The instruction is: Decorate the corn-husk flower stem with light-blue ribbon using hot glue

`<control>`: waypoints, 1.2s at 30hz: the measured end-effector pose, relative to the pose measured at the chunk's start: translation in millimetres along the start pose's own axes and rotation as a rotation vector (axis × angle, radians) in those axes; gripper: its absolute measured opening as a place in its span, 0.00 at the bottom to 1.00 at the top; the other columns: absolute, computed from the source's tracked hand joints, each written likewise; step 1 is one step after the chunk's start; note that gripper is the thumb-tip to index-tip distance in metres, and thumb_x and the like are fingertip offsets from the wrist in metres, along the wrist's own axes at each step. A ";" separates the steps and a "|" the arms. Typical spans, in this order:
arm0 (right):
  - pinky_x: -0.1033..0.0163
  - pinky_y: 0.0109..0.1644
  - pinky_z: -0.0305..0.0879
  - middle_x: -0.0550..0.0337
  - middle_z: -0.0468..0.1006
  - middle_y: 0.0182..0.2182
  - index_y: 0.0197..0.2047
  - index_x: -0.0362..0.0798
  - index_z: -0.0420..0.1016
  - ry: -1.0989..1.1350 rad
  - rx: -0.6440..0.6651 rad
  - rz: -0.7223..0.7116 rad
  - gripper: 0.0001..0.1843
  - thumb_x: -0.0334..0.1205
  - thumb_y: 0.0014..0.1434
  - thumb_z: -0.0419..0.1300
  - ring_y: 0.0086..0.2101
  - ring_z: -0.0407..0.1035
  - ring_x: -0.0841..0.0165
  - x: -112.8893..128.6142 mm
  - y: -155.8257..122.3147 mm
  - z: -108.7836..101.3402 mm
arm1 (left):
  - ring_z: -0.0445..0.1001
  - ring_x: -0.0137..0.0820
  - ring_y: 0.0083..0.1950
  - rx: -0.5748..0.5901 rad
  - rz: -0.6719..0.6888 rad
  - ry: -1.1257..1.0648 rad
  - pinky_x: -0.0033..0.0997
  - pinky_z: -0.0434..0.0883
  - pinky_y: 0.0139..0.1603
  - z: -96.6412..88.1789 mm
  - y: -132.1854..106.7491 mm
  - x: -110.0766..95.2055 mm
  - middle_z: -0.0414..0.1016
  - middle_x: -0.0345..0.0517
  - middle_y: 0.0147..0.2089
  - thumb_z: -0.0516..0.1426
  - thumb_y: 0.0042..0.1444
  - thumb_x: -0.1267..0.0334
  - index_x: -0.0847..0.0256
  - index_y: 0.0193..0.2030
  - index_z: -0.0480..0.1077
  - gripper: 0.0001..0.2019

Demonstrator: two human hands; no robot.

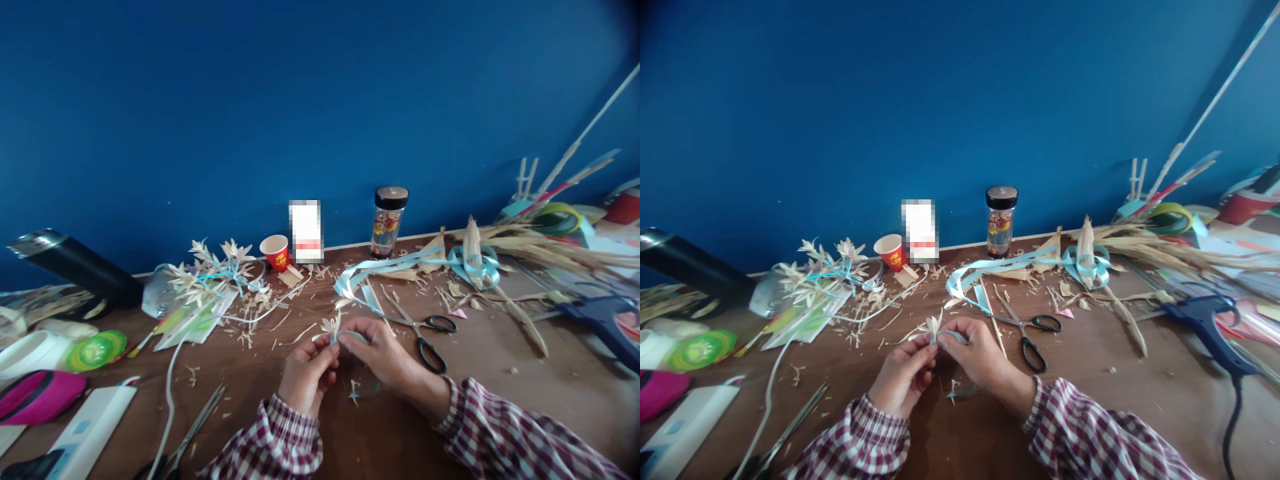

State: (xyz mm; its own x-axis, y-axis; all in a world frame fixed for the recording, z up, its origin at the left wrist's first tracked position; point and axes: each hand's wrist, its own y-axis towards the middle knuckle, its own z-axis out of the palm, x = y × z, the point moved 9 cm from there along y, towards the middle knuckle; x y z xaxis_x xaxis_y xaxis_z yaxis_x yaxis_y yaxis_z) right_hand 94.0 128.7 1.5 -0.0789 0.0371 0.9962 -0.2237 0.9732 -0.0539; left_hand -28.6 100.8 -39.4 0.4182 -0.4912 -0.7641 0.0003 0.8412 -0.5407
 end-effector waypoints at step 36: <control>0.68 0.25 0.58 0.61 0.76 0.26 0.38 0.47 0.76 -0.247 -0.066 -0.069 0.09 0.38 0.56 0.57 0.24 0.64 0.72 24.4 -19.0 7.8 | 0.67 0.20 0.18 -0.189 0.145 -0.061 0.17 0.60 0.17 -12.0 -1.5 -0.2 0.73 0.39 0.20 0.68 0.30 0.66 0.65 0.27 0.75 0.14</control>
State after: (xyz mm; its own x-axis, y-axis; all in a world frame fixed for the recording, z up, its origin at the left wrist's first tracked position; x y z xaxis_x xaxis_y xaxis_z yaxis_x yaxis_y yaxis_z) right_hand 88.8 109.4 26.3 -0.3022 -0.0788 0.9500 -0.1741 0.9844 0.0263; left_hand -39.6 96.9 -42.7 0.4553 -0.3491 -0.8190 -0.2309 0.8421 -0.4873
